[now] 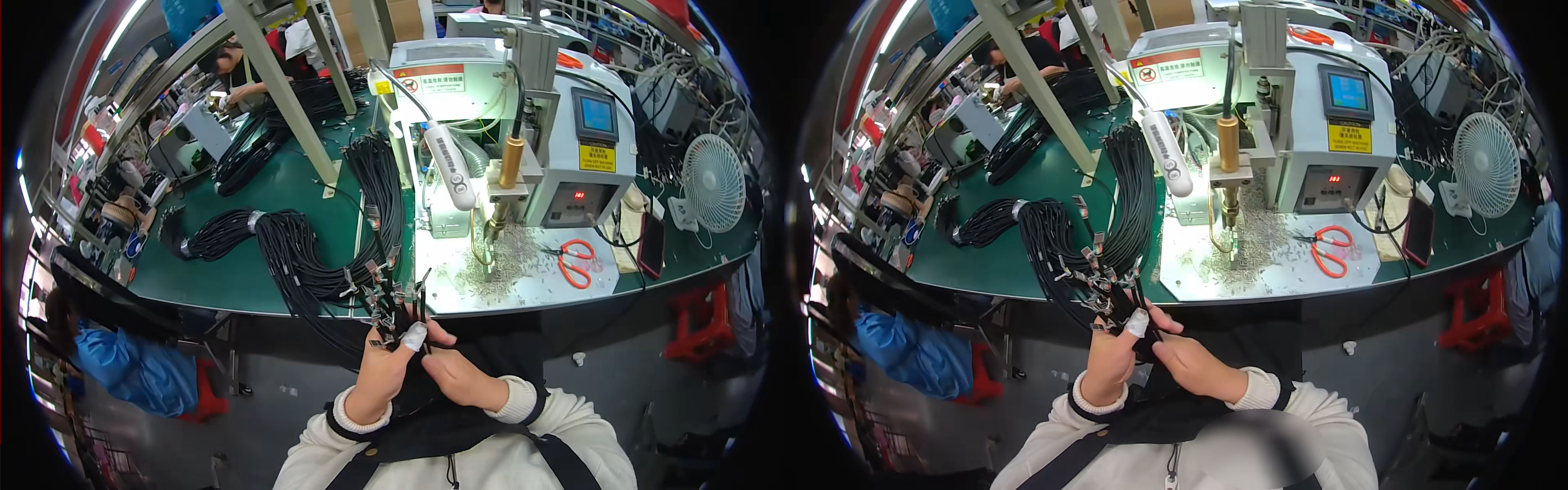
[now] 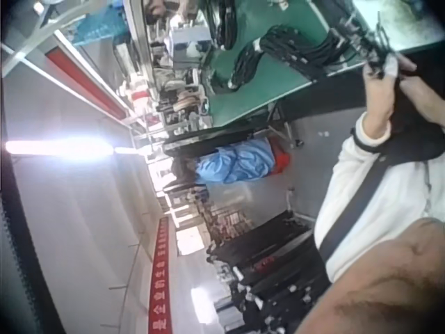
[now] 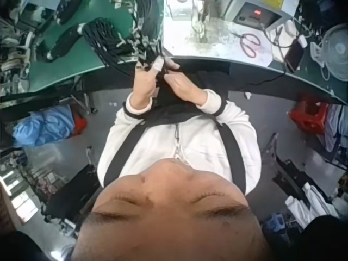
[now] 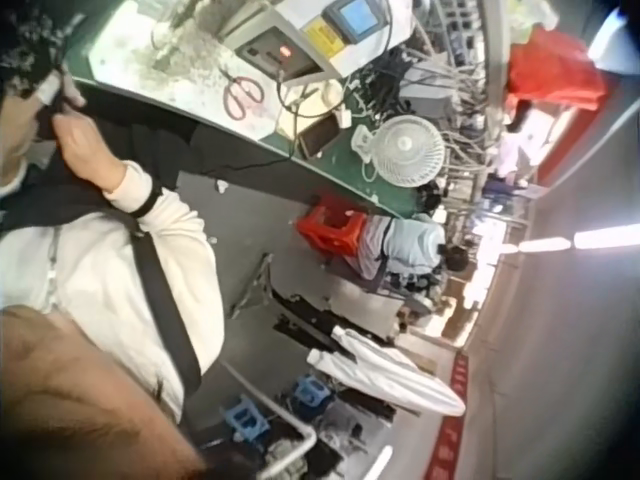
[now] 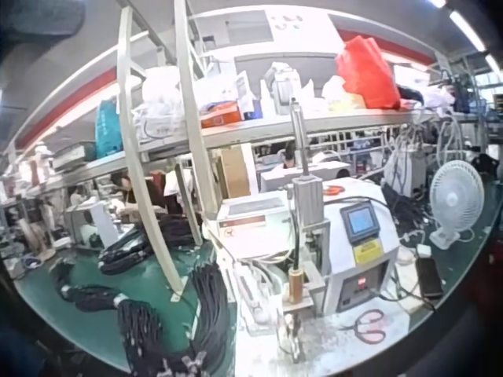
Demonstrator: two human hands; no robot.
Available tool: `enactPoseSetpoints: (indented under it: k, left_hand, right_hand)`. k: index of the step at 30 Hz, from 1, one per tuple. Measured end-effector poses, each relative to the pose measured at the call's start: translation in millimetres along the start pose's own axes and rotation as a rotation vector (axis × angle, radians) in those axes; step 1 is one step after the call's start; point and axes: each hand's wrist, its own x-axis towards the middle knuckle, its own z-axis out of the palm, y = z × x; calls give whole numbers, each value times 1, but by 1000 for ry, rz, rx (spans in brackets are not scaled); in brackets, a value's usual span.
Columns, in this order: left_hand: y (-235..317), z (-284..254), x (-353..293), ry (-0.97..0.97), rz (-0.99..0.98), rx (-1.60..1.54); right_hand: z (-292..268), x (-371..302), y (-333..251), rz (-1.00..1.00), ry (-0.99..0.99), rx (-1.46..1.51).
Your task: Assembling and trimming wire harnesses using scissors at a factory workbench.
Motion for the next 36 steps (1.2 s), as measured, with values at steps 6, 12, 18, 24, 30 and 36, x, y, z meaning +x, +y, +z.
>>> enactPoseSetpoints:
  k: [6,12,18,24,30,36]
  left_hand:
    - [0,-9,1,8,-81,13]
    - [-12,-4,-3,-72,-81,262]
    - [-23,-10,-9,-89,-59,334]
    - [-25,-10,-10,-122,-48,292]
    - [-21,-8,-7,-88,-32,332]
    - [-10,-4,-11,-55,-329,136]
  right_hand:
    - [-31,-6,-26,78,-83,-395]
    - [-39,8,-56,-669,377,-621]
    - [-31,7,-62,-623,348,-880]
    - [-41,7,-64,-654,279,-852]
    - [-39,12,-52,-746,354,-666]
    - [-38,4,-52,-1005,82,-443]
